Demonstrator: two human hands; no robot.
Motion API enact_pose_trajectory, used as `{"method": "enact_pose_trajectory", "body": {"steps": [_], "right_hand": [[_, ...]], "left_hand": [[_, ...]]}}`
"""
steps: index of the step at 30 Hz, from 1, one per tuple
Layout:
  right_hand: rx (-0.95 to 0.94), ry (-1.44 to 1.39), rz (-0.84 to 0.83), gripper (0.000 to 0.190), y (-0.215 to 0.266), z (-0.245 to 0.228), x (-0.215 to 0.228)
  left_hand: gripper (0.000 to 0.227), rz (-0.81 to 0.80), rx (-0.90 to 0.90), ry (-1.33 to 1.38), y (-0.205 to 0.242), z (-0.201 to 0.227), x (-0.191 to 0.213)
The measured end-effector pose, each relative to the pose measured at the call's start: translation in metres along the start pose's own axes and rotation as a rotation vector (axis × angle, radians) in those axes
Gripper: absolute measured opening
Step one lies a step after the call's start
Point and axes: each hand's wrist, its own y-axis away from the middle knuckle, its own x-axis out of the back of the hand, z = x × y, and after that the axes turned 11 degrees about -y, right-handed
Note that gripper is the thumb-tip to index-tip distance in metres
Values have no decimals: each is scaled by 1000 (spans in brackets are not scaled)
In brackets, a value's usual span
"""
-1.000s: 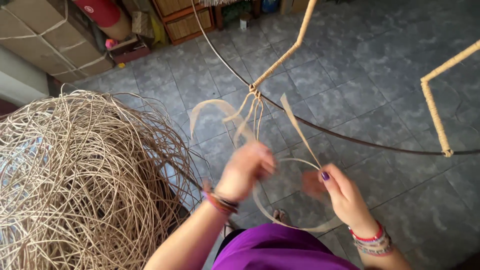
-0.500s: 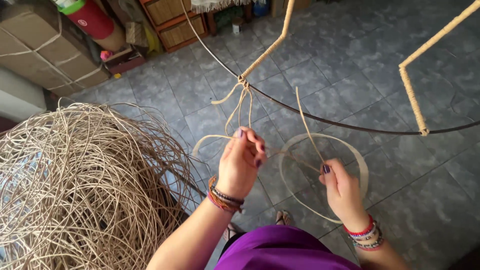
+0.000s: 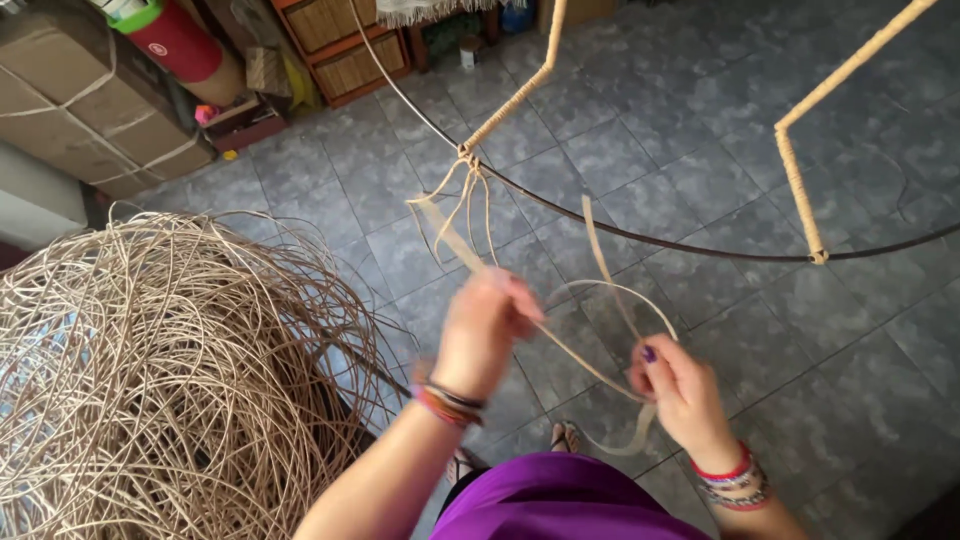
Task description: Weaving rattan strands onto a circular frame
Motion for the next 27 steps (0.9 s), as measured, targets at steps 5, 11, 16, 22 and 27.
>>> {"method": "enact_pose_trajectory", "body": {"steps": [5, 11, 16, 22, 27], "right_hand": [[-97, -232, 5, 25, -7, -38, -26], [-18, -7, 31, 24, 1, -3, -4], [31, -132, -25, 26, -8, -36, -23], [-15, -92, -3, 29, 6, -3, 4], [22, -64, -52, 26, -6, -38, -16]], "left_hand": [[28, -349, 110, -158, 23, -21, -37], [37, 82, -11, 96, -14, 1, 4], [38, -309, 158, -176, 10, -21, -37], [47, 202, 108, -92, -34, 13, 18], [58, -125, 70, -391, 4, 3, -24]]}}
